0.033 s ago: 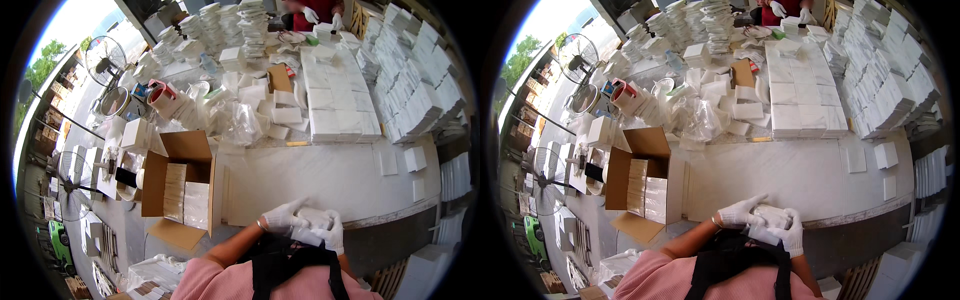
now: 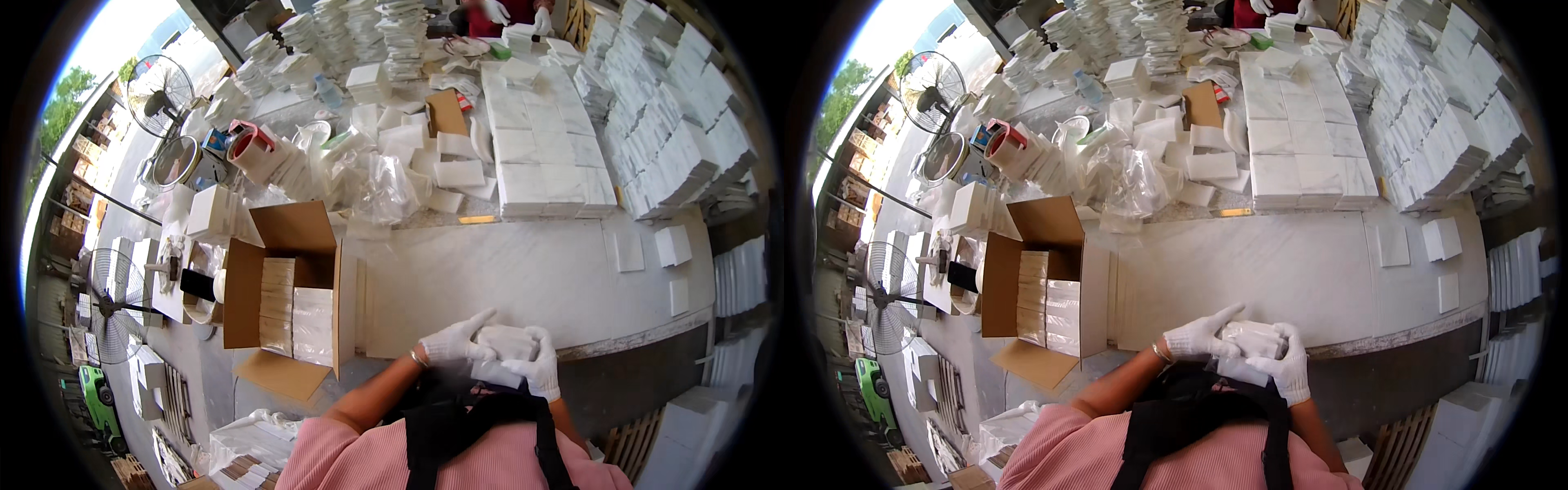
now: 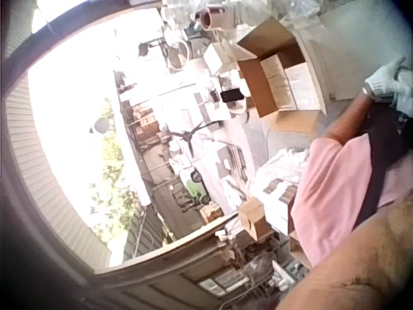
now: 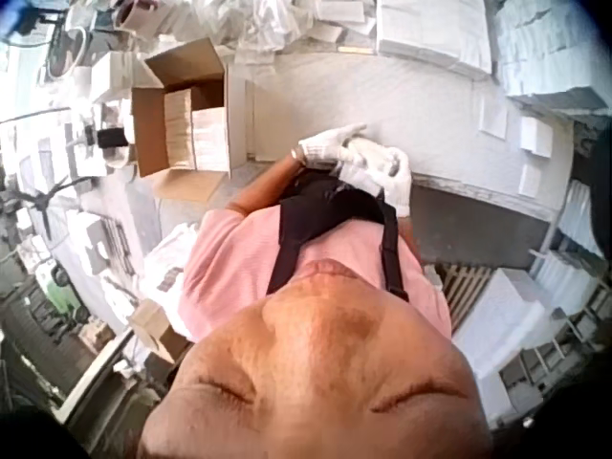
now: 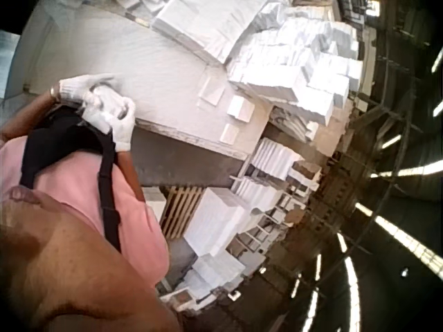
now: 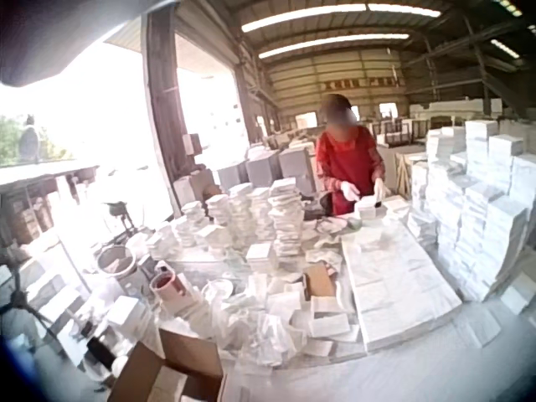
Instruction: The person wraps white rectangular blocks in plastic bags, places them into a cardboard box, and seals the box with a handheld tape dispenser. The person then moves the sealed box to a pallet and retrieves another box to repeat the process.
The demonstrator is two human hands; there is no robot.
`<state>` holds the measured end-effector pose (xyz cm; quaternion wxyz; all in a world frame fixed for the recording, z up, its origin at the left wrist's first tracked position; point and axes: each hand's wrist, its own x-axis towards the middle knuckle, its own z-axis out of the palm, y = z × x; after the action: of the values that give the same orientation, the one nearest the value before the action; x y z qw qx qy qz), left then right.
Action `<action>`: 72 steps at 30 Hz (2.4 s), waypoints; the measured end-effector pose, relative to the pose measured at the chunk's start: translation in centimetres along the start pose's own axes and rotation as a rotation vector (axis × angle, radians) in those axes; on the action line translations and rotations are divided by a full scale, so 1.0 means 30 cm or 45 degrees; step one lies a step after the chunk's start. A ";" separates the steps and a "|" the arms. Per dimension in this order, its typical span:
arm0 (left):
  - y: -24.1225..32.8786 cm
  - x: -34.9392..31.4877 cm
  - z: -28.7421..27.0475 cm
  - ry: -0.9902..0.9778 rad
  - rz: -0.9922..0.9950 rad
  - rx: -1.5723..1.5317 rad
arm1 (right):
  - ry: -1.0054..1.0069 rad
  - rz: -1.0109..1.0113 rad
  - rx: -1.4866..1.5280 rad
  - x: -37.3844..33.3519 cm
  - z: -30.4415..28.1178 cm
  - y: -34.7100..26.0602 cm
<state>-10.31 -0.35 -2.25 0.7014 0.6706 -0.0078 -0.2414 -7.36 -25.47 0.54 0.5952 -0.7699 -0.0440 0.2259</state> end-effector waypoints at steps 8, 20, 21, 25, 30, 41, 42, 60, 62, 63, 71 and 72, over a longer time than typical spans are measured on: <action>0.120 -0.075 -0.004 0.550 0.117 0.635 | -0.421 -0.346 -0.331 0.210 -0.005 -0.086; -0.010 0.003 0.085 0.929 0.053 0.280 | -0.438 -0.431 -0.040 0.251 0.114 0.004; -0.008 0.016 0.104 0.980 0.044 0.224 | -0.411 -0.481 -0.035 0.254 0.129 0.021; 0.000 -0.015 0.102 0.901 -0.011 0.032 | -0.382 -0.469 0.090 0.247 0.151 0.040; 0.001 -0.025 0.094 0.894 0.073 0.058 | -0.288 -0.645 -0.090 0.257 0.164 0.049; 0.145 -0.066 -0.003 0.641 0.144 0.971 | -0.499 -0.905 -1.203 0.333 0.032 -0.171; 0.138 -0.065 -0.001 0.644 0.156 1.063 | -0.519 -0.972 -1.273 0.338 0.049 -0.196; 0.507 -0.280 0.025 0.537 -0.016 1.235 | -0.781 -1.313 -1.181 0.259 0.061 -0.564; 0.612 -0.369 -0.042 0.543 0.019 1.301 | -0.730 -1.406 -1.169 0.241 0.120 -0.688; 0.656 -0.411 -0.093 0.547 0.055 1.345 | -0.692 -1.455 -1.136 0.233 0.161 -0.751; 0.753 -0.764 -0.548 0.712 0.271 1.614 | -0.494 -1.618 -0.951 0.263 0.680 -1.008; 0.733 -0.787 -0.605 0.693 0.208 1.566 | -0.500 -1.594 -1.004 0.279 0.749 -1.009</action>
<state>-17.89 24.54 24.09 0.1850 0.9818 -0.0175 0.0381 -2.79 6.20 22.16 0.2747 -0.7026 -0.6543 -0.0532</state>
